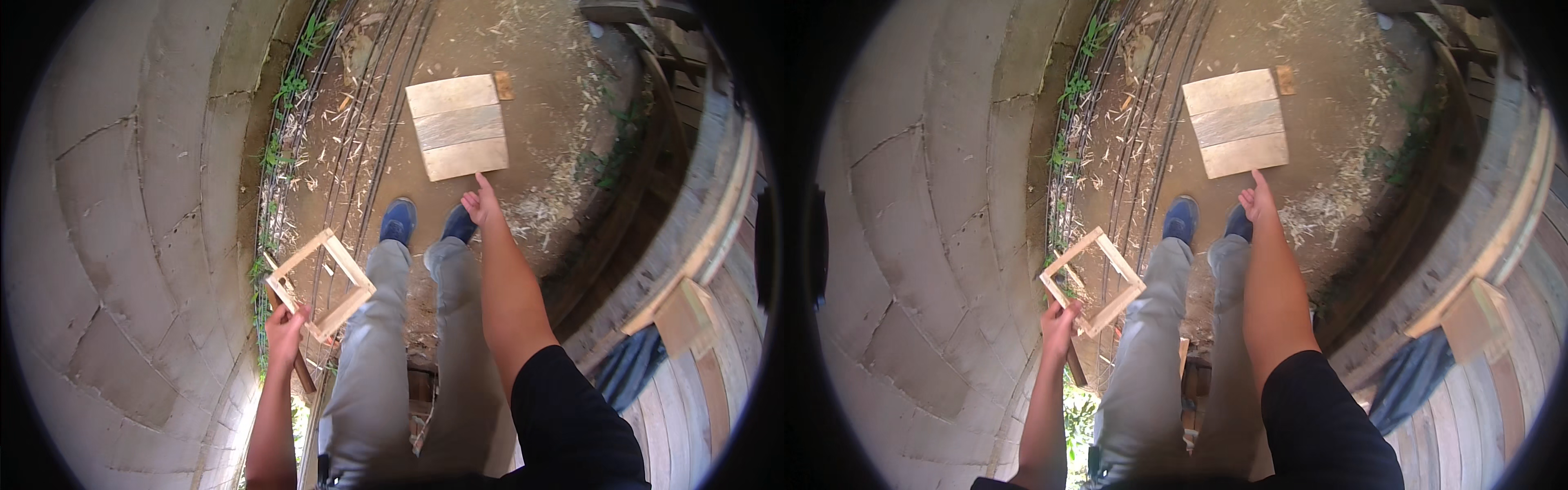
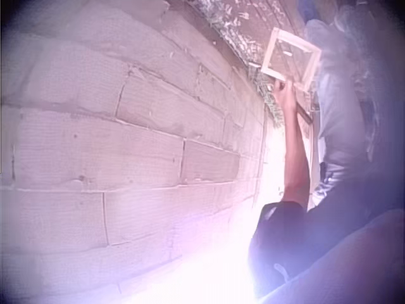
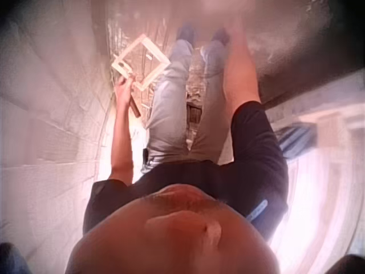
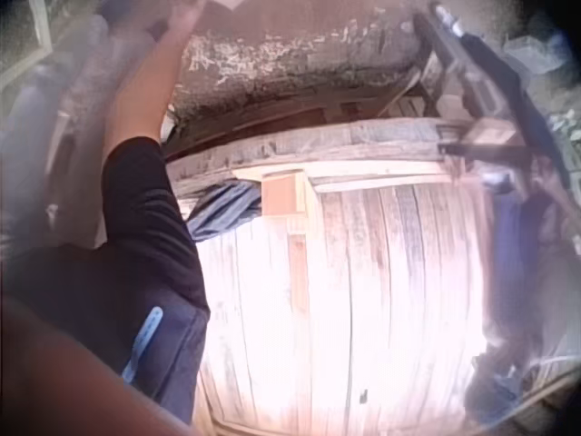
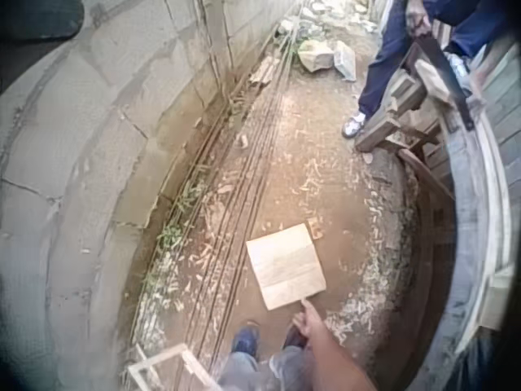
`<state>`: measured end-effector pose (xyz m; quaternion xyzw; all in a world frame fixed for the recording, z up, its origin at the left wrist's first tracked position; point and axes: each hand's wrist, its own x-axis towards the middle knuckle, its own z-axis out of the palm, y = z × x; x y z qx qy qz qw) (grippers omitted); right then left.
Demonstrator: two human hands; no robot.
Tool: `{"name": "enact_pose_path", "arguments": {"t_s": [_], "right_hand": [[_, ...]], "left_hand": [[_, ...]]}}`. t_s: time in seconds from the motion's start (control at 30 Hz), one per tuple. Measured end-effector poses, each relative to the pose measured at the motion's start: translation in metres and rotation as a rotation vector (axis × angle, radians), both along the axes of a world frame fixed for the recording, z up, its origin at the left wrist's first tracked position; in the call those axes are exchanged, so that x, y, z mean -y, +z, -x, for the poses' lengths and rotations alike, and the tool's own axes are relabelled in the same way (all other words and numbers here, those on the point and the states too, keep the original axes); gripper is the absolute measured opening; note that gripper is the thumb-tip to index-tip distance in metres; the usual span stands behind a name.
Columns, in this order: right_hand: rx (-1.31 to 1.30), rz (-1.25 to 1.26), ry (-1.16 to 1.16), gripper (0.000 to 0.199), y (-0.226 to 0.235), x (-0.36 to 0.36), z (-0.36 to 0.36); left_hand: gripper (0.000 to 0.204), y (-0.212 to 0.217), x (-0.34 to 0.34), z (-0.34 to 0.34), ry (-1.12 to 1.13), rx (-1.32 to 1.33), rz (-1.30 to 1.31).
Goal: The person assembles a small wooden box by hand, fitting pre-cut pieces together and using a hammer to secure joints. They repeatedly test fit and adjust the frame, then add a bottom panel to complete the box.
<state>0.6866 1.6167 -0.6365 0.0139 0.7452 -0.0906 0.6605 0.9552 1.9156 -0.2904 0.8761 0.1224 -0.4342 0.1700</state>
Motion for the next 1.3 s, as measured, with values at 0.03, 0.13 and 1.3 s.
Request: {"name": "enact_pose_path", "arguments": {"t_s": [0.03,0.13,1.3], "right_hand": [[-0.033,0.035,-0.003,0.095,-0.025,-0.004,-0.011],[0.034,0.201,-0.107,0.082,-0.090,-0.005,-0.022],[-0.203,-0.068,-1.916,0.039,0.210,-0.370,0.149]], "left_hand": [[0.030,-0.006,-0.009,0.001,0.035,-0.005,-0.015],[0.030,-0.021,-0.020,-0.001,0.086,-0.031,-0.022],[0.031,0.151,0.173,0.132,-1.509,0.079,0.077]]}}
